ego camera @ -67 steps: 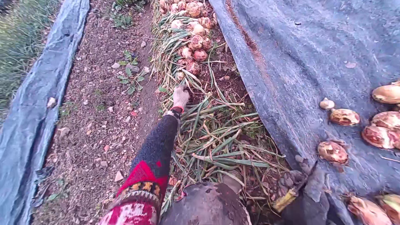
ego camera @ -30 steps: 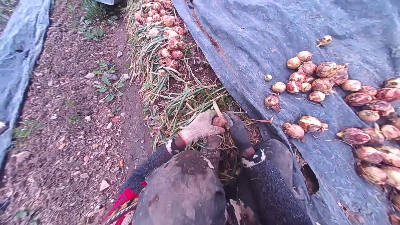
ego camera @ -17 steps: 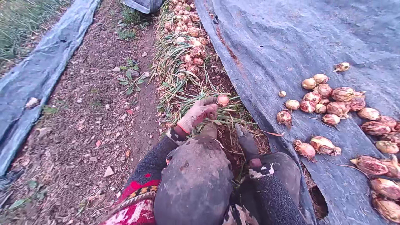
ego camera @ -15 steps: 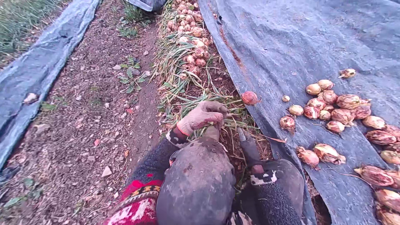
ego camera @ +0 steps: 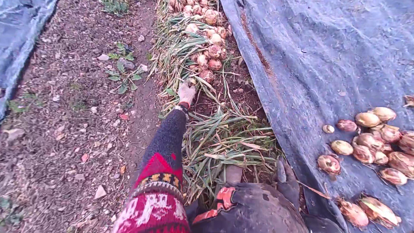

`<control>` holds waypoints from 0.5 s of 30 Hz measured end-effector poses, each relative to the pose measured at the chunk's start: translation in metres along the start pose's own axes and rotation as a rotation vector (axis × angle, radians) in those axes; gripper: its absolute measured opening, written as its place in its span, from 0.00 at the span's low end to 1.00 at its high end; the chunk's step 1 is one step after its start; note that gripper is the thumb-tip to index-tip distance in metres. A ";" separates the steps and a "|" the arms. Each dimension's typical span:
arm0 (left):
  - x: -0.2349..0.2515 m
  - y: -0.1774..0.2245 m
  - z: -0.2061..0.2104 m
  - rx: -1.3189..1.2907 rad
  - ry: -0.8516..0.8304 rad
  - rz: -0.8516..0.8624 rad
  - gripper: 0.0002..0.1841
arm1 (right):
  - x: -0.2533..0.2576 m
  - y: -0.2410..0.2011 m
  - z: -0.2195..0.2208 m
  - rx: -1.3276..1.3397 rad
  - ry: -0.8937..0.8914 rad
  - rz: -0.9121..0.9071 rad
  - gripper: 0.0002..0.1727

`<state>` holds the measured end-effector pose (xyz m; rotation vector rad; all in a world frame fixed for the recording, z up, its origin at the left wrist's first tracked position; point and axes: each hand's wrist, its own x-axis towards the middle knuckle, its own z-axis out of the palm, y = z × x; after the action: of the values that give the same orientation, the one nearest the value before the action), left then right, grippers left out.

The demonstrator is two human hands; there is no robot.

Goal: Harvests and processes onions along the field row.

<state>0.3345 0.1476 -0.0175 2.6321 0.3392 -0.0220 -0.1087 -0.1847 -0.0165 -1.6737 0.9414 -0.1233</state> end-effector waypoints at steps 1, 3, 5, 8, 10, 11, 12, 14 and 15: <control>0.019 0.001 0.007 0.066 -0.016 -0.025 0.29 | 0.004 -0.010 0.007 0.018 -0.009 0.011 0.28; 0.051 0.003 0.019 0.172 -0.075 -0.073 0.38 | 0.012 -0.035 0.024 0.039 -0.056 0.054 0.30; 0.073 0.003 0.027 0.200 -0.113 -0.113 0.39 | 0.020 -0.056 0.041 0.100 -0.160 0.074 0.34; 0.079 -0.008 0.028 0.114 -0.104 -0.060 0.38 | 0.036 -0.088 0.078 0.151 -0.273 0.062 0.34; 0.075 -0.011 0.026 0.000 -0.061 -0.042 0.40 | 0.047 -0.114 0.099 0.092 -0.327 0.105 0.34; 0.072 -0.011 0.022 -0.075 -0.052 -0.068 0.41 | 0.052 -0.129 0.109 0.028 -0.354 0.132 0.35; 0.069 -0.010 0.018 -0.174 -0.051 -0.108 0.42 | 0.059 -0.143 0.119 -0.040 -0.379 0.152 0.36; 0.061 -0.016 0.010 -0.398 -0.073 -0.157 0.40 | 0.073 -0.163 0.134 -0.183 -0.452 0.165 0.39; 0.056 -0.020 0.005 -0.507 -0.097 -0.155 0.37 | 0.080 -0.169 0.142 -0.223 -0.492 0.168 0.39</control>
<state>0.3839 0.1758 -0.0354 2.0926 0.4484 -0.1013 0.1073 -0.1215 0.0496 -1.7067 0.7305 0.5024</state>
